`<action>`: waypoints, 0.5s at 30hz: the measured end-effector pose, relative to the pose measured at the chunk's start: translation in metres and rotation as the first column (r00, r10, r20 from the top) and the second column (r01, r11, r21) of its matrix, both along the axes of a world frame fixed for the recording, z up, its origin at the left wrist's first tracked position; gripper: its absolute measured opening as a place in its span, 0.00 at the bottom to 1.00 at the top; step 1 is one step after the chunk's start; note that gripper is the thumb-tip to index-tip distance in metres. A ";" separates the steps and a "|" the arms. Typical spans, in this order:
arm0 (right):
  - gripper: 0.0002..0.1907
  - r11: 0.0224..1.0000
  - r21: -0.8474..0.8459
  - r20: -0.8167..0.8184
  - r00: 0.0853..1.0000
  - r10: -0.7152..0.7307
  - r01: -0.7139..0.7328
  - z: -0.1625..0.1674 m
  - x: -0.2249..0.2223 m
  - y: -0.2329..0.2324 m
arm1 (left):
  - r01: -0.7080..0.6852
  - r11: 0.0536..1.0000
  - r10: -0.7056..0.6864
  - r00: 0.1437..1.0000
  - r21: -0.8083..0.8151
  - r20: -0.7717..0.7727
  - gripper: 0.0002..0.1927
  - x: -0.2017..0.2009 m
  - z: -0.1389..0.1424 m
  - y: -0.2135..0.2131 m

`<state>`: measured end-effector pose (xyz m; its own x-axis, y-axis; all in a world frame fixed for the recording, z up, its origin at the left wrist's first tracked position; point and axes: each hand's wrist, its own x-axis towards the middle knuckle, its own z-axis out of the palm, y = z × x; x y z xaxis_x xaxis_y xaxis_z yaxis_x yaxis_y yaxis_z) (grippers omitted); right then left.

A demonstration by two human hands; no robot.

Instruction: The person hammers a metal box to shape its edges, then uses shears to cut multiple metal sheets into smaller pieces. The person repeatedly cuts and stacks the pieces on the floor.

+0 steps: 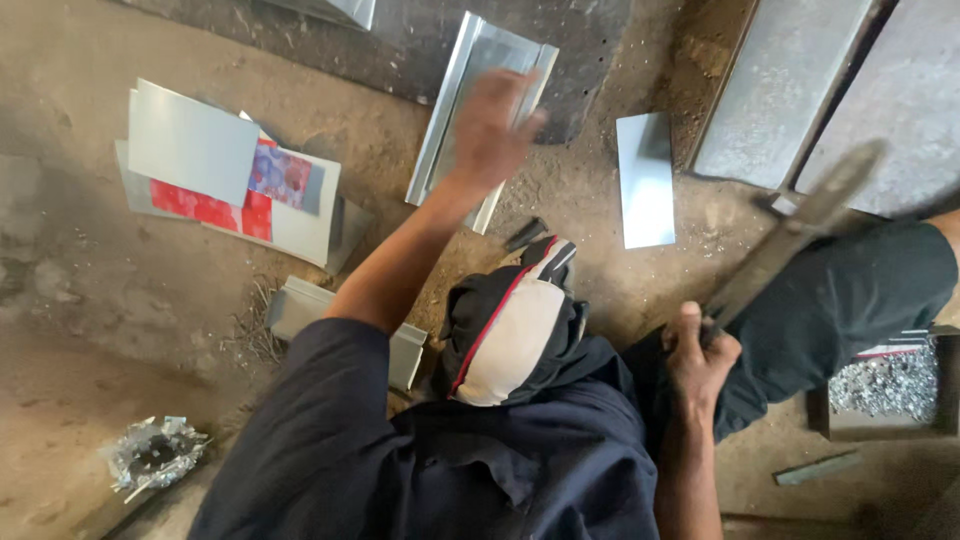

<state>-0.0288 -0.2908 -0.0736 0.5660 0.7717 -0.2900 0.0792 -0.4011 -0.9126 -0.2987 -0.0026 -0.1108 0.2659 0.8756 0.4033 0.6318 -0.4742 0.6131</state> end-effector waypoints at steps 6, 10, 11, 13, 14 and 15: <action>0.27 0.988 0.017 -0.060 0.987 -0.150 0.151 0.007 0.020 -0.012 | 0.680 0.707 -0.673 0.564 -0.194 -0.478 0.31 0.105 -0.014 -0.029; 0.22 0.965 0.062 -0.247 0.941 -0.231 0.253 -0.002 0.018 -0.018 | 0.765 0.616 -0.708 0.433 -0.188 -0.558 0.34 0.139 -0.022 -0.023; 0.23 0.967 0.060 -0.226 0.947 -0.227 0.247 -0.004 0.017 -0.019 | 0.770 0.586 -0.741 0.383 -0.253 -0.552 0.34 0.144 -0.025 -0.021; 0.23 0.970 0.053 -0.218 0.951 -0.220 0.237 -0.005 0.018 -0.019 | 0.768 0.546 -0.780 0.319 -0.335 -0.538 0.38 0.152 -0.034 -0.021; 0.22 0.970 0.057 -0.234 0.948 -0.217 0.236 -0.006 0.018 -0.018 | 0.768 0.537 -0.785 0.304 -0.349 -0.540 0.41 0.157 -0.039 -0.019; 0.21 0.970 0.059 -0.253 0.944 -0.213 0.235 -0.006 0.019 -0.017 | 0.765 0.529 -0.790 0.287 -0.366 -0.542 0.44 0.160 -0.045 -0.019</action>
